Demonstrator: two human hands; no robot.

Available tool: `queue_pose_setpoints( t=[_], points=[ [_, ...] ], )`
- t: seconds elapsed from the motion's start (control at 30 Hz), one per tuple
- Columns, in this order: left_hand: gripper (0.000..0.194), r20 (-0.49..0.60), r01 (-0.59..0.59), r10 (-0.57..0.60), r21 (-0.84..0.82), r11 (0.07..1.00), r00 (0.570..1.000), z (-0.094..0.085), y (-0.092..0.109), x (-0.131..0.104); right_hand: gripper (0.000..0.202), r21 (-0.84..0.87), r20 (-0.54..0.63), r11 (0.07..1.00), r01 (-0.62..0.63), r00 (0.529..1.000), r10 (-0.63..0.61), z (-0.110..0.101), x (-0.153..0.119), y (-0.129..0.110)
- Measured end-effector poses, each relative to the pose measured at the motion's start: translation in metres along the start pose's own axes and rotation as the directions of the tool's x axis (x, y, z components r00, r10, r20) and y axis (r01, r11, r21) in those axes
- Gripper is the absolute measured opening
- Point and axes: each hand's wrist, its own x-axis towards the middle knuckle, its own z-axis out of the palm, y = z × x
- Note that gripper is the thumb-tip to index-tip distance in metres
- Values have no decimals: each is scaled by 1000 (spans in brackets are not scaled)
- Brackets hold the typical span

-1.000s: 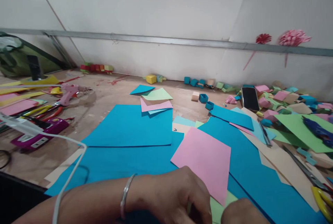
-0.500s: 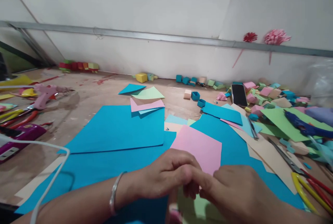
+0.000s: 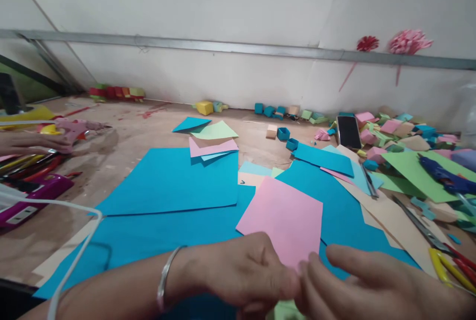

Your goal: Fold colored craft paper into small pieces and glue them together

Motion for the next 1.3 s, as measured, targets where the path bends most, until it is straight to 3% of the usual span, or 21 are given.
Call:
queue_pose_setpoints(
  t=[0.07, 0.1, 0.13, 0.17, 0.2, 0.23, 0.27, 0.3, 0.37, 0.47, 0.57, 0.63, 0.8, 0.97, 1.1, 1.17, 1.23, 1.3],
  points=[
    [66, -173, -113, 132, 114, 987, 976, -5, 1, 3, 25, -35, -118, 997, -71, 991, 66, 1, -4, 8],
    [61, -308, -166, 236, 238, 957, 922, -8, 1, 5, 26, -52, -184, 989, -135, 975, 124, 4, -6, 14],
    [50, -440, -181, 359, 397, 900, 823, -12, 0, 6, 30, -63, -241, 976, -208, 952, 187, 8, -7, 22],
    [34, -527, -144, 487, 562, 814, 697, -17, 0, 8, 36, -67, -243, 953, -294, 932, 270, 13, -9, 31],
    [24, -563, -56, 597, 699, 713, 572, -22, -2, 10, 43, -77, -231, 921, -383, 905, 357, 20, -11, 39],
    [28, -561, 60, 673, 787, 614, 483, -27, -4, 11, 47, -82, -196, 888, -453, 881, 431, 28, -13, 48],
    [35, -541, 171, 720, 835, 523, 434, -32, -6, 13, 46, -75, -152, 858, -507, 857, 493, 37, -15, 55],
    [41, -524, 272, 743, 852, 448, 417, -37, -9, 14, 42, -65, -99, 822, -565, 824, 558, 46, -17, 61],
    [46, -520, 429, 732, 838, 337, 440, -44, -13, 15, 37, -37, 40, 751, -659, 750, 660, 63, -22, 65],
    [55, -564, 540, 636, 800, 262, 526, -47, -17, 17, 40, -30, 247, 673, -739, 647, 722, 79, -25, 60],
    [70, -584, 508, 544, 806, 303, 602, -45, -19, 20, 47, -1, 357, 635, -773, 593, 722, 83, -22, 53],
    [78, -594, 474, 510, 804, 358, 622, -43, -20, 22, 49, 20, 369, 603, -798, 566, 737, 84, -20, 52],
    [74, -634, 431, 504, 771, 469, 586, -44, -24, 25, 58, 53, 337, 549, -834, 533, 776, 85, -20, 55],
    [59, -704, 197, 473, 644, 739, 530, -47, -22, 28, 69, 230, 355, 410, -882, 469, 809, 85, -22, 60],
    [14, -685, 104, 558, 670, 735, 469, -52, -20, 29, 27, 407, 328, 286, -868, 430, 841, 78, -22, 68],
    [17, -691, 92, 577, 672, 735, 436, -55, -16, 28, 12, 490, 310, 226, -842, 410, 858, 75, -21, 71],
    [16, -713, 22, 521, 599, 800, 468, -56, -12, 26, 15, 569, 320, 134, -811, 368, 873, 72, -20, 72],
    [18, -714, -54, 430, 484, 873, 552, -57, -9, 25, 16, 627, 340, 68, -776, 351, 873, 71, -19, 72]
  ],
)
